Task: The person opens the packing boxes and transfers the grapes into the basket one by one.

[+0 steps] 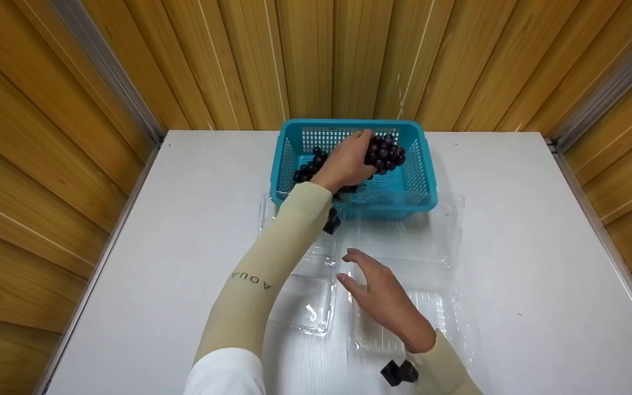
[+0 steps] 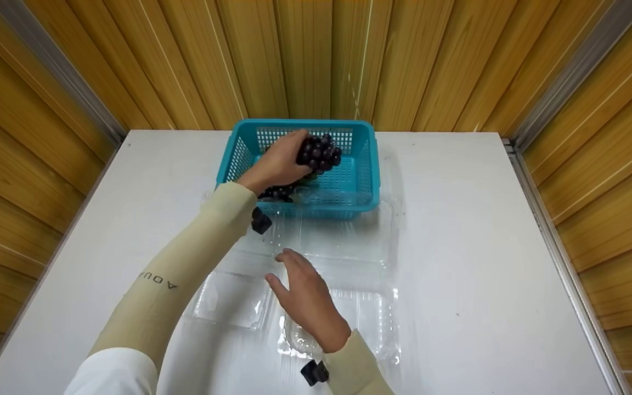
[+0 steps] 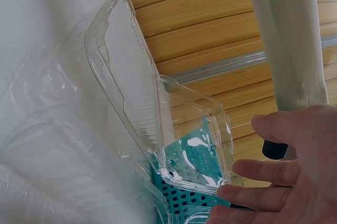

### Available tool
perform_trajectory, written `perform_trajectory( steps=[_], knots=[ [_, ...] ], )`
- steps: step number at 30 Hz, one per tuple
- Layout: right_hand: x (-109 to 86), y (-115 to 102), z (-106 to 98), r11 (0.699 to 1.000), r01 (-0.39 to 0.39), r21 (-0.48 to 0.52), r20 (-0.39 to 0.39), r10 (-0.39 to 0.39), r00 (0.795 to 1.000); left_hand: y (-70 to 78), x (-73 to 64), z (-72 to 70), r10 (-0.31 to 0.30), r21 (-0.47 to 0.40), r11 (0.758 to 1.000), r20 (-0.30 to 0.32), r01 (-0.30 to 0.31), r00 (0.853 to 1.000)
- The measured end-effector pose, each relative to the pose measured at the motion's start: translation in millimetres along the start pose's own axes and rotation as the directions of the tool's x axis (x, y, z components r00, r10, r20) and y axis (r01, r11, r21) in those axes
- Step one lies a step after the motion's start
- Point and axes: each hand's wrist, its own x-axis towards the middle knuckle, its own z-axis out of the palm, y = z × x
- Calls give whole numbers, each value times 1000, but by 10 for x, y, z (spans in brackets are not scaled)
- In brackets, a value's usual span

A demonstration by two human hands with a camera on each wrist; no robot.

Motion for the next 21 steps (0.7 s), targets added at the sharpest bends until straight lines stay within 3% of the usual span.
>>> perform_trajectory(
  steps=[4, 12, 21],
  knots=[
    [-12, 13, 10, 999, 37, 1, -18, -37, 999, 19, -8, 32, 25, 12, 1000, -4, -25, 1000],
    [-23, 22, 18, 999, 53, 5, -25, -53, 998, 65, -17, 64, 85, 24, 996, -119, -83, 989],
    [-13, 17, -13, 999, 53, -3, -51, -53, 997, 99, -46, 66, 87, 65, 995, -100, -81, 991]
  ],
)
